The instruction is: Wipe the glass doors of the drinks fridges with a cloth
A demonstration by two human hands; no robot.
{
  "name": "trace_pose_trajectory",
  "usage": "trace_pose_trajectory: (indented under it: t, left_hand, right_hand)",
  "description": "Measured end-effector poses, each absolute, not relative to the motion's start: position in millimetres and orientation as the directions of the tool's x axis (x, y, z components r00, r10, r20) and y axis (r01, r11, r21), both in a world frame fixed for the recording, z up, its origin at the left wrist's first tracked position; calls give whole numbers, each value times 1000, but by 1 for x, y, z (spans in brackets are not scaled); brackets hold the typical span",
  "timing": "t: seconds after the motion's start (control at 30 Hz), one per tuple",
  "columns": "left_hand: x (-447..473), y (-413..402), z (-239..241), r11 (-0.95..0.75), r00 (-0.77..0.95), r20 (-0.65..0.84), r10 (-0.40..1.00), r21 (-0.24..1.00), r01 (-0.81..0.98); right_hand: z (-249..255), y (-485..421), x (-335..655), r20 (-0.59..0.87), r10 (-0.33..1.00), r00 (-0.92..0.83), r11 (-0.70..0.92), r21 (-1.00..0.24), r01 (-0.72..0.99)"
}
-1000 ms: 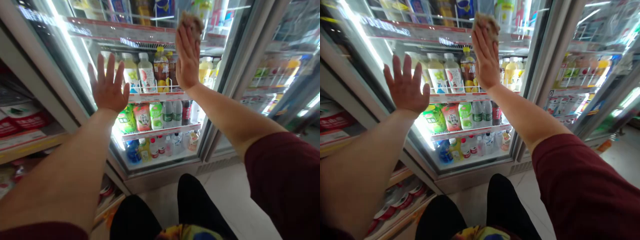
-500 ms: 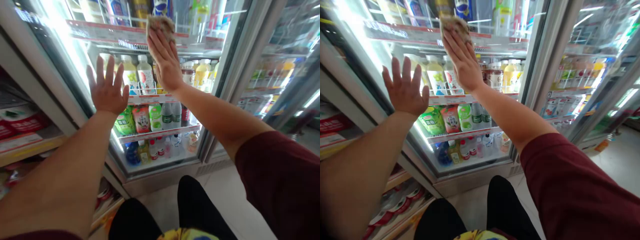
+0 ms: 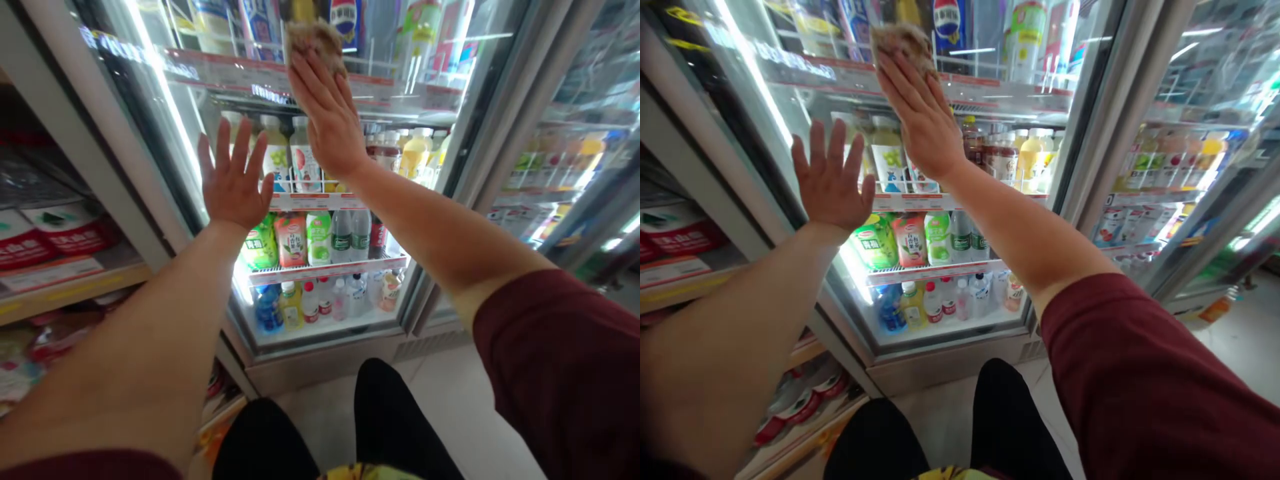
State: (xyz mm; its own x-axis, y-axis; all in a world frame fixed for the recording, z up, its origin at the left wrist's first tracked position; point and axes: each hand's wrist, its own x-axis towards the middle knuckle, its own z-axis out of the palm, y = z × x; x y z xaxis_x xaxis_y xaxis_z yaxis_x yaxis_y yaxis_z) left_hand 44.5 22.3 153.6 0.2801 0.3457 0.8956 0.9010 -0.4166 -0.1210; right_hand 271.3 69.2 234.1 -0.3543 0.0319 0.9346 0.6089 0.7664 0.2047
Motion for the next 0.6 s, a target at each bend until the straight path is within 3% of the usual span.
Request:
trace_pose_trajectory:
  t: [0.17, 0.4, 0.6]
  left_hand:
    - [46, 21, 154, -386, 289, 894, 343, -146, 911]
    - [45, 23, 153, -434, 292, 912, 288, -147, 889]
    - [43, 25, 150, -383, 287, 911, 297, -162, 910]
  right_hand:
    - [219, 66, 253, 964, 23, -263, 799, 141, 585]
    - [225, 58, 236, 946, -29, -324, 744, 237, 625]
    - [235, 67, 208, 962, -25, -271, 796, 183, 576]
